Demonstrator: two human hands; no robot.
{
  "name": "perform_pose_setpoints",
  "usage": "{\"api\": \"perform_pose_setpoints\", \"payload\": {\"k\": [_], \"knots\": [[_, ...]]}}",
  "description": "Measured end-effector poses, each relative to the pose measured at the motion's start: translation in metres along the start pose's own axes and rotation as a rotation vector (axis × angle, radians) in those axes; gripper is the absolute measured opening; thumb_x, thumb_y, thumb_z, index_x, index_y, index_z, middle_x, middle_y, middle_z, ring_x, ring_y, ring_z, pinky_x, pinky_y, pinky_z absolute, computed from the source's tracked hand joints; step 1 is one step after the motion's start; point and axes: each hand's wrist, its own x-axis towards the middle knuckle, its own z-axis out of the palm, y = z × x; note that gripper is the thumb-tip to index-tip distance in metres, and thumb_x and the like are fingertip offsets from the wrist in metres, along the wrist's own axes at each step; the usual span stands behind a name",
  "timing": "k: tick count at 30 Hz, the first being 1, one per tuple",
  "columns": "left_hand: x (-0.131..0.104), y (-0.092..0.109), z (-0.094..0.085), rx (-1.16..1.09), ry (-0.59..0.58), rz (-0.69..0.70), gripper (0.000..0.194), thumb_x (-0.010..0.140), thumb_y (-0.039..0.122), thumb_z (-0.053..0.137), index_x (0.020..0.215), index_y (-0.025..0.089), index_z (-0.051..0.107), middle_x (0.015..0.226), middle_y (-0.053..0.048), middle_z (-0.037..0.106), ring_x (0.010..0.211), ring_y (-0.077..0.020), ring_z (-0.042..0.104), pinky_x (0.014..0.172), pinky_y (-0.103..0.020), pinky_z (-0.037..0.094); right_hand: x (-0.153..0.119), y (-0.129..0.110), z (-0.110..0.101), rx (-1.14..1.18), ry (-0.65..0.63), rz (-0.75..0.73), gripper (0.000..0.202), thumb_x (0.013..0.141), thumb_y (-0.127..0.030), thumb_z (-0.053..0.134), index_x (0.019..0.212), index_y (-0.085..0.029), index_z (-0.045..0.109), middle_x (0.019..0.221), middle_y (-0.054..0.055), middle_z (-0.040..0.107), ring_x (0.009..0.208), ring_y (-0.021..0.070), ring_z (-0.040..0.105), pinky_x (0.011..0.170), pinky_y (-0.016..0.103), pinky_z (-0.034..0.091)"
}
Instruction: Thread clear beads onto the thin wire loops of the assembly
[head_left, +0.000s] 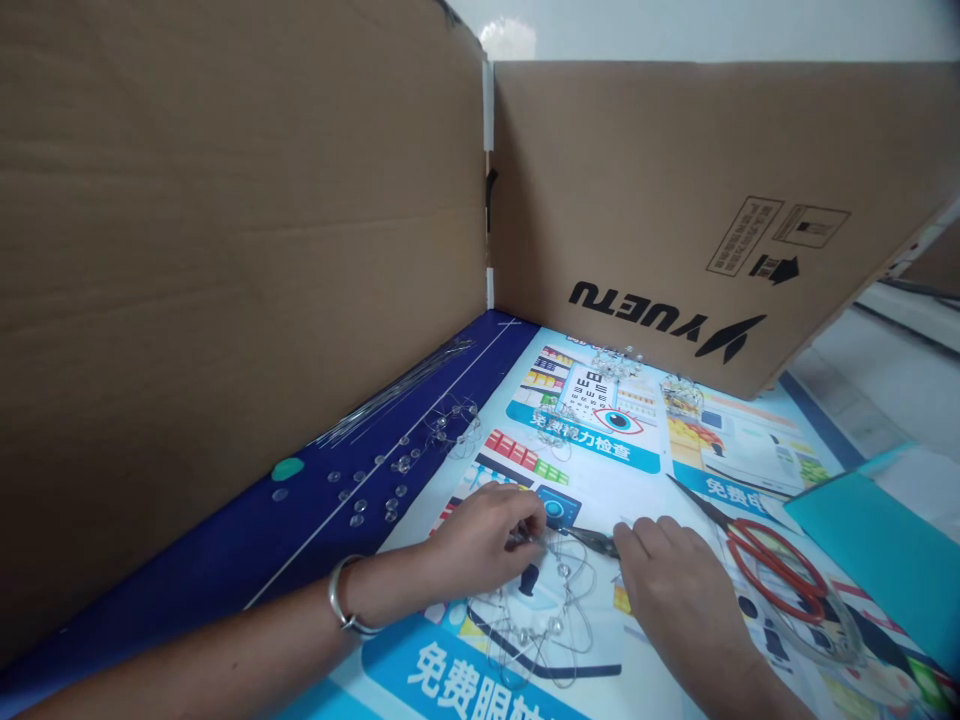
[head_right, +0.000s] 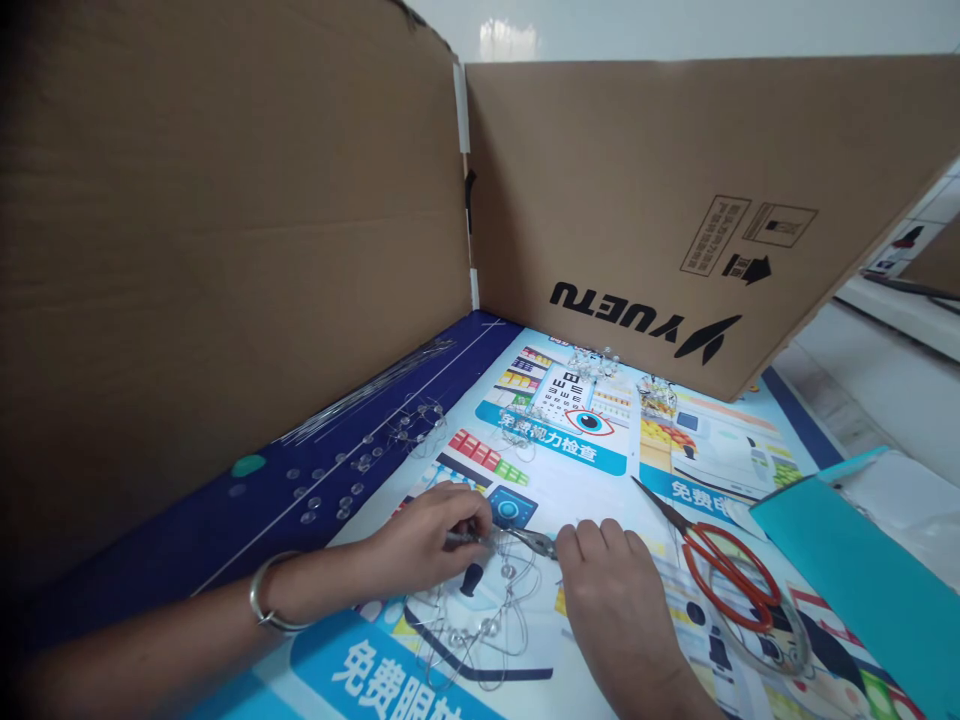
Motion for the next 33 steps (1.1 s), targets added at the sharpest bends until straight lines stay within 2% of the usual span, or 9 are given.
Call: {"api": "perform_pose_setpoints", "payload": {"k": [5, 10, 25, 33], "knots": [[0.001, -0.001, -0.001, -0.037, 0.015, 0.041, 0.009, 0.078, 0.026, 0.059, 0.084, 0.02, 0.058, 0.077, 0.001, 0.062, 0.072, -0.0135, 0.054, 0.07, -0.027, 0.039, -0.001, -0.003, -0.001, 0.019, -0.009, -0.014, 0.022, 0.075, -0.009, 0.053, 0.094, -0.019, 0.059, 0.078, 0.003, 0.054, 0.073, 0.0197, 0.044, 0.064, 0.034, 0.029], [0.001, -0.006, 0.001, -0.032, -0.023, 0.123, 0.01, 0.084, 0.021, 0.051, 0.082, 0.02, 0.06, 0.08, 0.0, 0.064, 0.077, -0.0142, 0.055, 0.076, -0.029, 0.039, -0.001, -0.004, -0.001, 0.045, -0.022, -0.001, 0.022, 0.076, -0.007, 0.051, 0.093, -0.02, 0.059, 0.079, 0.004, 0.054, 0.074, 0.0197, 0.044, 0.065, 0.034, 0.029], [0.001, -0.006, 0.003, -0.047, -0.013, 0.127, 0.01, 0.085, 0.018, 0.05, 0.081, 0.018, 0.059, 0.08, 0.0, 0.064, 0.077, -0.0143, 0.055, 0.075, -0.028, 0.039, 0.005, -0.014, 0.003, 0.173, -0.017, 0.029, 0.009, 0.075, -0.012, 0.055, 0.078, -0.02, 0.057, 0.073, 0.002, 0.052, 0.071, 0.0181, 0.043, 0.063, 0.033, 0.025], [0.001, -0.005, 0.001, -0.058, -0.004, 0.085, 0.013, 0.086, 0.02, 0.048, 0.083, 0.018, 0.06, 0.078, -0.001, 0.063, 0.074, -0.0136, 0.055, 0.072, -0.026, 0.04, 0.005, -0.012, 0.002, 0.203, -0.061, 0.055, 0.012, 0.076, -0.01, 0.053, 0.079, -0.021, 0.057, 0.074, 0.002, 0.053, 0.073, 0.0178, 0.044, 0.064, 0.031, 0.027]]}}
